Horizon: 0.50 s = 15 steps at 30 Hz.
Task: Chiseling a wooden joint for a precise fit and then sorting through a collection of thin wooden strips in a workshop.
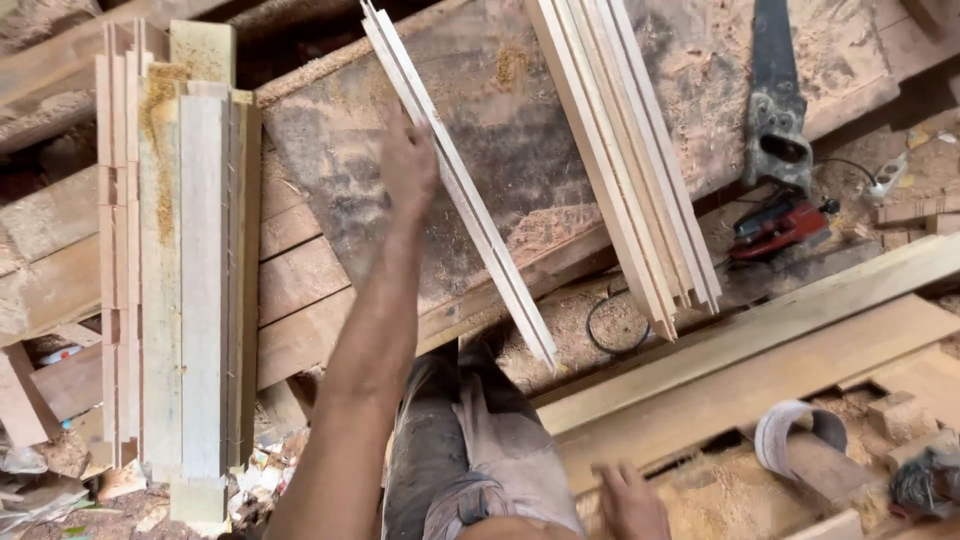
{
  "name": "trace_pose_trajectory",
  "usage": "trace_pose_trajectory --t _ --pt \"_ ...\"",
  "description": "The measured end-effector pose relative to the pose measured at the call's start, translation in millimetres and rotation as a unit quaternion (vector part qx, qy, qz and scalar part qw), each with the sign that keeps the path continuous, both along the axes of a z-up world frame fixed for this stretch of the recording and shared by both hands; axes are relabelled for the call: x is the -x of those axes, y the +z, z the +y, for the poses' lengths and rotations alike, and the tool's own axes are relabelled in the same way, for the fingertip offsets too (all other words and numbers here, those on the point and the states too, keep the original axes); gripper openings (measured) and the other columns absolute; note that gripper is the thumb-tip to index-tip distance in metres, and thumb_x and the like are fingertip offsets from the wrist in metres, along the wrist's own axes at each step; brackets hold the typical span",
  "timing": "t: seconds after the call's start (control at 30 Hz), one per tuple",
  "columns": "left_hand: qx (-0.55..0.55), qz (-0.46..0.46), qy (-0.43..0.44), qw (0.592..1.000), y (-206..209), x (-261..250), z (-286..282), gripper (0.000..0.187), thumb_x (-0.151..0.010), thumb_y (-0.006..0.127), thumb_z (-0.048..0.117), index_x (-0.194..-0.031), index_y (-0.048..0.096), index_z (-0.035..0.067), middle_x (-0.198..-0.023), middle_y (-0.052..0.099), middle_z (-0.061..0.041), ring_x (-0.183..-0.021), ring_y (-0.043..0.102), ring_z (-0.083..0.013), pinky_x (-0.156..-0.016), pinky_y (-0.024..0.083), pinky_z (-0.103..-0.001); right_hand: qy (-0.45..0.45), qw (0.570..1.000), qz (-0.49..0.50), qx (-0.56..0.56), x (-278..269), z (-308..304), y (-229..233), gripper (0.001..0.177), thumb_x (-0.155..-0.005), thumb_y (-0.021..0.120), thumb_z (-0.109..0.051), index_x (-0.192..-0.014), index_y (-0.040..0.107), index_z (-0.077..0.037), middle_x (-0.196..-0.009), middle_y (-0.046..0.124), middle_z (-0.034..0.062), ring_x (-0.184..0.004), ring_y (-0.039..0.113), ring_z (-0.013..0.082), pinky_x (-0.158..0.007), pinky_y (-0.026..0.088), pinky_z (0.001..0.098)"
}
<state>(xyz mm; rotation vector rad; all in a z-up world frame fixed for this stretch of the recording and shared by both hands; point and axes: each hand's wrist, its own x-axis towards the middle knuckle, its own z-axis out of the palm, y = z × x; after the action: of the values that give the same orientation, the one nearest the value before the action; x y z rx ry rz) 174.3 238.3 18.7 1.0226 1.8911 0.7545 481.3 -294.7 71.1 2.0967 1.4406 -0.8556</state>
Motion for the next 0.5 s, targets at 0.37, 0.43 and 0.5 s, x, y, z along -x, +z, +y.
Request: trace_pose_trajectory --t 0.37,0.43,0.5 --pt "-0.002 -0.302 0.132 0.944 40 -27 -54 0.074 -0.089 0.054 0.008 -0.158 0.03 0.017 -0.142 0.057 -0.013 -0.102 0.066 -0.023 -0.084 0.063 -0.038 -0.507 0.829 0.159 -0.175 28 113 27 0.034 -0.102 0.054 -0.03 -0.128 0.062 -0.009 -0.115 0.074 0.0189 -0.102 0.07 0.0329 -0.081 0.057 0.0448" --pt "-0.006 -0.379 0.173 0.909 26 -27 -51 0.069 -0.088 0.047 0.014 -0.157 0.039 0.014 -0.133 0.063 -0.007 -0.104 0.061 -0.0191 -0.09 0.057 -0.037 -0.564 0.769 0.231 -0.194 44 161 40 0.029 -0.107 0.051 -0.019 -0.13 0.057 -0.003 -0.107 0.075 0.027 -0.089 0.072 0.0365 -0.066 0.061 0.0442" --pt "-0.025 -0.542 0.19 0.818 11 -28 -51 0.042 -0.1 0.051 0.051 -0.092 0.066 0.012 -0.07 0.066 -0.003 -0.057 0.063 -0.0171 -0.05 0.057 -0.039 -0.555 0.727 0.362 -0.184 56 201 53 0.034 -0.107 0.045 -0.018 -0.136 0.051 -0.002 -0.117 0.066 0.0257 -0.1 0.067 0.0362 -0.083 0.061 0.0498"
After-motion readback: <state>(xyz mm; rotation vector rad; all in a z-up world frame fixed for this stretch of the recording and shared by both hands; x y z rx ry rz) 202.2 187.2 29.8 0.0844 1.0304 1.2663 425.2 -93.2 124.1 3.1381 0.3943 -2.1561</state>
